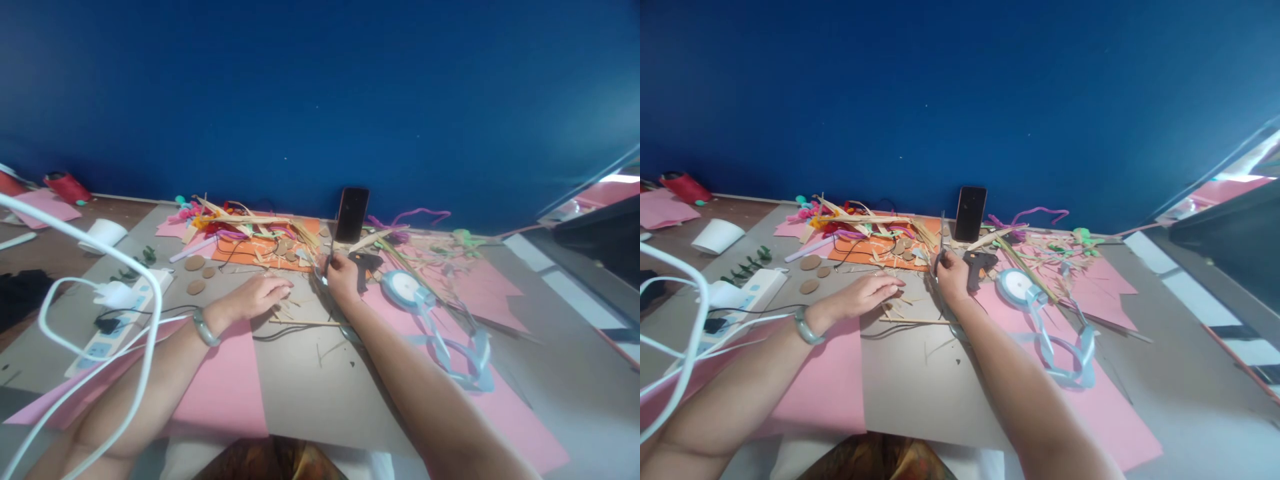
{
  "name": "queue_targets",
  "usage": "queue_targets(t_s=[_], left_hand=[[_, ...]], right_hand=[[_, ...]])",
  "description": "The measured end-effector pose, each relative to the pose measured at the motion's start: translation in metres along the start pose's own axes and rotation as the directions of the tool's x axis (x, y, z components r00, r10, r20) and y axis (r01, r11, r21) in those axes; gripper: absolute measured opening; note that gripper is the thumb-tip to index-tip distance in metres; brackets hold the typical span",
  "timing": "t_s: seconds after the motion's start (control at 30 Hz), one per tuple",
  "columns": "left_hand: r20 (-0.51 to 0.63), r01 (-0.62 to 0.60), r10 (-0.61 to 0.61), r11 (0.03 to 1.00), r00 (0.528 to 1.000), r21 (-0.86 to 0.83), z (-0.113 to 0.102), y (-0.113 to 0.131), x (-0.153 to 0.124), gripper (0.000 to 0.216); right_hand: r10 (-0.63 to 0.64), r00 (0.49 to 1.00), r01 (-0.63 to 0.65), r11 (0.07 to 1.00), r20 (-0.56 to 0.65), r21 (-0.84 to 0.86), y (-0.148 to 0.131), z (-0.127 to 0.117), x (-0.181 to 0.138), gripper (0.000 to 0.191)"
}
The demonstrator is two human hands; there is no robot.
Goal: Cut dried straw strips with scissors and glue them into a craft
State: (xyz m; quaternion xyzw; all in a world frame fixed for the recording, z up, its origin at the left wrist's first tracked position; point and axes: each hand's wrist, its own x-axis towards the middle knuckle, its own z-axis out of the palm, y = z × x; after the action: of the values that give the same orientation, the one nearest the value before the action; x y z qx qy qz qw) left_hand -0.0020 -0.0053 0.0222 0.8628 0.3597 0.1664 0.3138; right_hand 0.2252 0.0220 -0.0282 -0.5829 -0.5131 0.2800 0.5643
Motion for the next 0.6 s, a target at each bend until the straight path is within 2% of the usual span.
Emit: queue_targets(t_s=[0.3, 0.43, 0.6], left_hand=[[-0.046, -0.034, 0.031, 0.997, 0.998, -0.066, 0.006, -0.001, 0.001, 0.04], [0.018, -0.077, 0.077, 0.997, 0.997, -0.016, 0.017, -0.002, 0.002, 0.04], [0.081, -0.115, 0.12, 0.991, 0.989, -0.065, 0.02, 0.002, 0.004, 0.037]], right_hand=[[0.026, 0.999, -0.026, 1.0, -0.021, 0.014, -0.007, -0.001, -0.002, 0.028], [0.031, 0.999, -0.03, 0.999, -0.025, 0.025, -0.007, -0.001, -0.001, 0.028], [0.039, 0.999, -0.039, 0.999, -0.021, 0.025, -0.006, -0.001, 0.0, 0.026]])
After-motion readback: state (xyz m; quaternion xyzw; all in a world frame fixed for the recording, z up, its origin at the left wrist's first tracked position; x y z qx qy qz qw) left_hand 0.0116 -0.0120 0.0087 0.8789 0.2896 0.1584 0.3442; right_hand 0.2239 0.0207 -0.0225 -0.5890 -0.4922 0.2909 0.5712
